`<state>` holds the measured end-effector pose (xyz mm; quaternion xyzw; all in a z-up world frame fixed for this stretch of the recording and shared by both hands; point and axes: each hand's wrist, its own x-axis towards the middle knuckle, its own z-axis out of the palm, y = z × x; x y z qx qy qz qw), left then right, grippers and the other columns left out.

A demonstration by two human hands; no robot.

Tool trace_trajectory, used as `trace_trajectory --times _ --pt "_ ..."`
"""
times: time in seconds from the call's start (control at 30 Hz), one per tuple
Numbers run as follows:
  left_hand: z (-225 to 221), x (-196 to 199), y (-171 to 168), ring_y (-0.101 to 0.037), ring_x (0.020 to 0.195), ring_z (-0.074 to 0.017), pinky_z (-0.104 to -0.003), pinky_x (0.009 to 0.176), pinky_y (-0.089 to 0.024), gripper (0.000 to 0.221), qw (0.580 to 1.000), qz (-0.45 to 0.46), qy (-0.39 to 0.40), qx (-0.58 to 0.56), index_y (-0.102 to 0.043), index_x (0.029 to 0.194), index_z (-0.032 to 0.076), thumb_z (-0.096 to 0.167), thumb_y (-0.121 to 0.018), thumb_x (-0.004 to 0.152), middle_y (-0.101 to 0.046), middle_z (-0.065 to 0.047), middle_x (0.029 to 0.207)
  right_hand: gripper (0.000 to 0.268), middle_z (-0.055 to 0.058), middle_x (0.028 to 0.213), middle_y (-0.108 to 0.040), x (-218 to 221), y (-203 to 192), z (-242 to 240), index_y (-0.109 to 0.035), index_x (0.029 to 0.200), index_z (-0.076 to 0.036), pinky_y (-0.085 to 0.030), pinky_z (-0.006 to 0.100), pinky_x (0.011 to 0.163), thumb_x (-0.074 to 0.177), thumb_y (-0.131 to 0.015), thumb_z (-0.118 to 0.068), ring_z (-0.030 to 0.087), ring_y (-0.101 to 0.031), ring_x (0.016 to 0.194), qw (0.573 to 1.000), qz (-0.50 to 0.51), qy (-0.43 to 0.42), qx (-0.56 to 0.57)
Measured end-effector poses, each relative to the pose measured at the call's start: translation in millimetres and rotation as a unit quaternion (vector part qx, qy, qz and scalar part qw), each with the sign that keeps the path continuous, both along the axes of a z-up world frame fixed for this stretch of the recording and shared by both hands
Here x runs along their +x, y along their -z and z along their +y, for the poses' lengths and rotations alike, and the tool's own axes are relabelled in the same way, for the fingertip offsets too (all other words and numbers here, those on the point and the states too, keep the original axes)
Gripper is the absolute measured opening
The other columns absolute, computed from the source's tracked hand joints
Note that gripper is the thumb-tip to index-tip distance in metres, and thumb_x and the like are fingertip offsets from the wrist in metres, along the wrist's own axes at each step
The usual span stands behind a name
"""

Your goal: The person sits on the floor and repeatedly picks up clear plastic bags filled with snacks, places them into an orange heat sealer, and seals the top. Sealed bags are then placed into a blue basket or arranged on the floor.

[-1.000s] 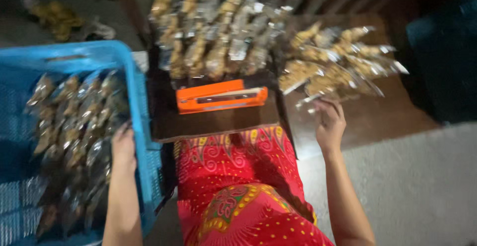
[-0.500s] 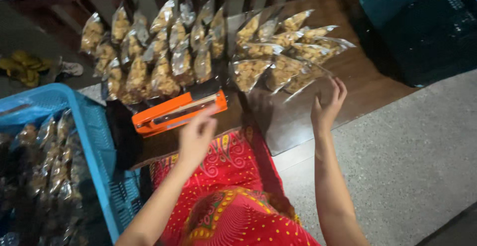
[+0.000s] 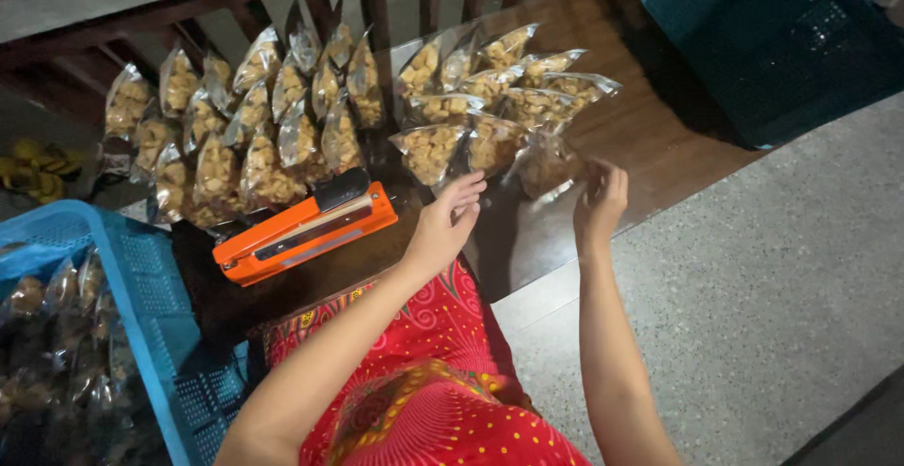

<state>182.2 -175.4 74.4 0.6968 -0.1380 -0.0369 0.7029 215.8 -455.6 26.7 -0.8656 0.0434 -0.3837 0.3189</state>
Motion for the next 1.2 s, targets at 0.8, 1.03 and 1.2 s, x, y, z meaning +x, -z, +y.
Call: trace_trajectory --times 0.8,1.03,1.2 --pt "98.9 -65.3 77.5 -0.048 0.140 -0.0248 -0.037 0.114 -0.040 0.093 0.994 0.088 -0.057 -0.045 -0.030 0.154 -0.003 0.024 -0.086 0.084 -0.050 -0.017 0.150 0.044 0.006 0.127 -0.060 -41.9 23.1 169.1 -0.057 0.133 -0.011 -0.055 0.031 0.082 0.092 -0.073 -0.011 0.016 -0.066 0.105 0.731 0.276 -0.302 0.546" --pt "139.1 -108.2 145.2 -0.059 0.127 -0.0217 -0.034 0.107 -0.049 0.072 0.938 0.183 -0.256 -0.142 -0.042 0.151 -0.001 0.022 -0.076 0.092 -0.061 -0.015 0.139 0.057 0.005 0.128 -0.066 -87.8 52.5 251.6 -0.053 0.138 -0.013 -0.051 0.033 0.097 0.087 -0.076 -0.026 0.015 -0.064 0.116 0.633 0.480 -0.366 0.485" --pt "153.7 -131.3 157.1 -0.055 0.132 -0.0169 -0.032 0.109 -0.045 0.080 0.919 0.212 -0.286 -0.171 -0.028 0.158 0.006 0.026 -0.073 0.096 -0.054 -0.010 0.147 0.057 0.009 0.118 -0.069 -93.2 98.0 270.5 -0.060 0.134 -0.003 -0.051 0.035 0.097 0.087 -0.080 -0.028 0.019 -0.064 0.111 0.626 0.470 -0.384 0.489"
